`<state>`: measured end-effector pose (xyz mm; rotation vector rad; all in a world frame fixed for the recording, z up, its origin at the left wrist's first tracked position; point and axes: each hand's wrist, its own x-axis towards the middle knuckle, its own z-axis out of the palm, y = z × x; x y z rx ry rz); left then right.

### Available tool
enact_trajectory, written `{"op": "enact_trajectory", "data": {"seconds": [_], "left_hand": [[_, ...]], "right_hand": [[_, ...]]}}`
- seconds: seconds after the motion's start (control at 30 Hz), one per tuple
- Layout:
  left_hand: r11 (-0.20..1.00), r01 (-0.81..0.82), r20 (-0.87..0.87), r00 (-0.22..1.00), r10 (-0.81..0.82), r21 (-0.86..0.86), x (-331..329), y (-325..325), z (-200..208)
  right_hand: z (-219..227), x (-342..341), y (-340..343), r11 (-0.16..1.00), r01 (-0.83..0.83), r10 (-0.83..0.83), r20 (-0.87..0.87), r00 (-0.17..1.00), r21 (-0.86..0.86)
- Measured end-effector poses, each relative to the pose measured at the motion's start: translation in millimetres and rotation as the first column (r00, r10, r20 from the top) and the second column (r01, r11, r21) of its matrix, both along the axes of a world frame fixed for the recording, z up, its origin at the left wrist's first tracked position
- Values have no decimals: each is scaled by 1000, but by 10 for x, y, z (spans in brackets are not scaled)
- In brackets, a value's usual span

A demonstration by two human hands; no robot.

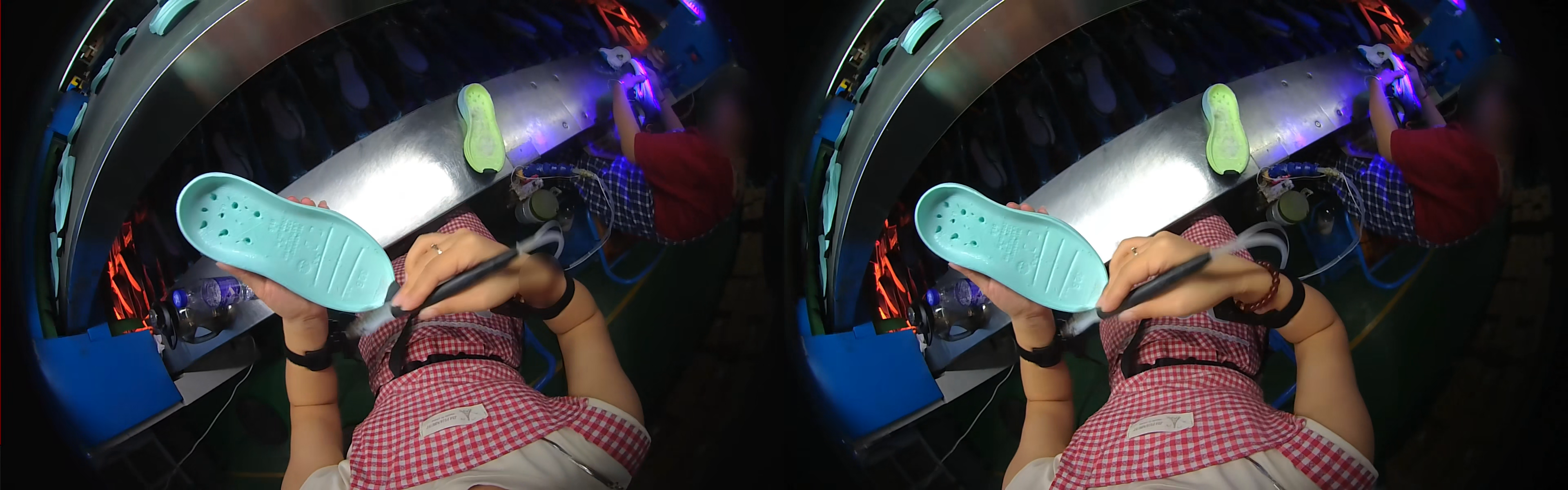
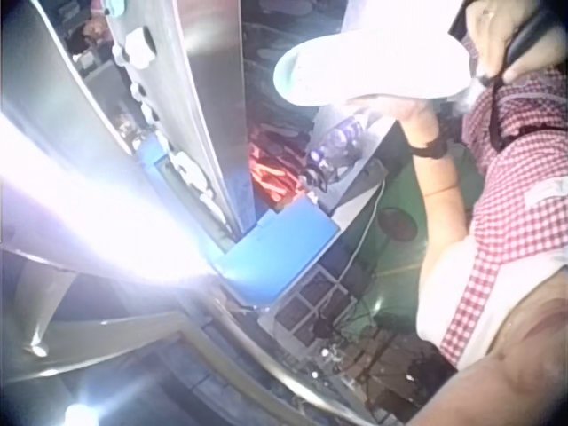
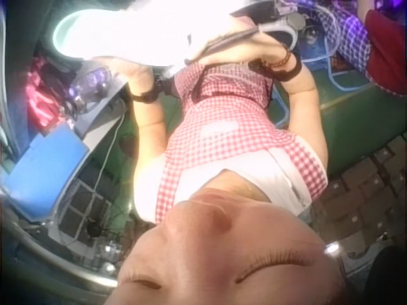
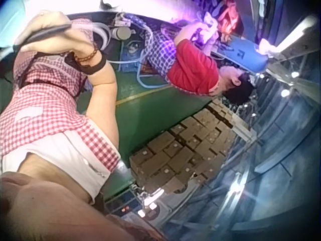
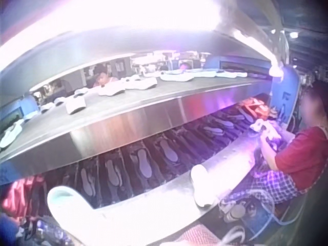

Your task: Applying a liquid (likely glue or primer) to the underside of shoe soles using a brush on an assembly line.

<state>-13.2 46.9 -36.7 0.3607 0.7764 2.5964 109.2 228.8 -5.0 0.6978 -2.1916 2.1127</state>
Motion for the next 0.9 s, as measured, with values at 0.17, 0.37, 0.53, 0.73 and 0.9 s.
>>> {"op": "enact_trajectory", "data": {"seconds": [0.17, 0.37, 0.53, 0.73, 0.9], "left_hand": [[956, 223, -20, 975, -223, 189, -45, -40, 96], [963, 155, 157, 969, -192, 219, 409, 71, 158], [969, 188, 148, 966, -212, 160, 309, 24, 86], [924, 198, 118, 961, -248, 328, 266, 41, 138], [969, 207, 104, 970, -222, 134, 224, 8, 174]], "right_hand": [[-290, -53, -10, 842, 187, -30, 303, 953, -507], [-192, 0, -366, 683, 318, -21, 418, 908, -657], [-131, 31, -317, 844, 275, -158, 276, 948, -460], [48, -75, -330, 975, 166, -177, -65, 982, -147], [103, -165, -98, 981, 182, -184, -13, 983, -66]]}}
